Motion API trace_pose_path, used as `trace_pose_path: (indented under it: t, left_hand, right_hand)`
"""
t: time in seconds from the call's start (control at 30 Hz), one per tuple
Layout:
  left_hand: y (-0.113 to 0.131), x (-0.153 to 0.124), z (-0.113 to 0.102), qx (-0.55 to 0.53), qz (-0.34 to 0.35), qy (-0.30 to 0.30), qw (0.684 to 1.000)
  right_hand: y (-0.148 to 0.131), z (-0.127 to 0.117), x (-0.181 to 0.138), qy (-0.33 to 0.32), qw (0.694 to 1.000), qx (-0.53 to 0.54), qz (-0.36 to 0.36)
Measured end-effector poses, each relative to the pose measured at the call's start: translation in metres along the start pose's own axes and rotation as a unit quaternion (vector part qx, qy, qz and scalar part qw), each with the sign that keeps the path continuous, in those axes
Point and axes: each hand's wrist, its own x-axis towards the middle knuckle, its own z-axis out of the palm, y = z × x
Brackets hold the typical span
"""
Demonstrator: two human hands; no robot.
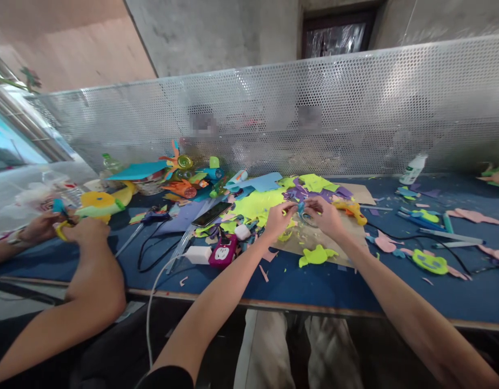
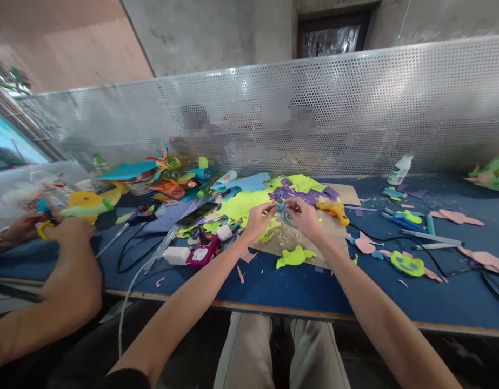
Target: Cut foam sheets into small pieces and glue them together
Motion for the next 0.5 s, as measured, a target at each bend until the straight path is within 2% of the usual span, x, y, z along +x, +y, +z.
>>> trace_pose_path:
  t: [0.2,0.33,0.5]
  left_hand:
    - [0.004,-0.002,0.001,-0.006,-0.005,-0.020,1.000]
    - [0.007,-0.003,0.001,-0.009,-0.007,-0.022,1.000]
    - [0.009,-0.003,0.002,-0.030,-0.003,-0.016,0.999]
  right_hand:
    - [-0.006,0.007,-0.001,0.057,0.997,0.047,0.018]
    - [-0.006,0.011,-0.001,0.062,0.995,0.072,0.036]
    - [-0.001,0.013,0.000,0.067,0.997,0.041,0.019]
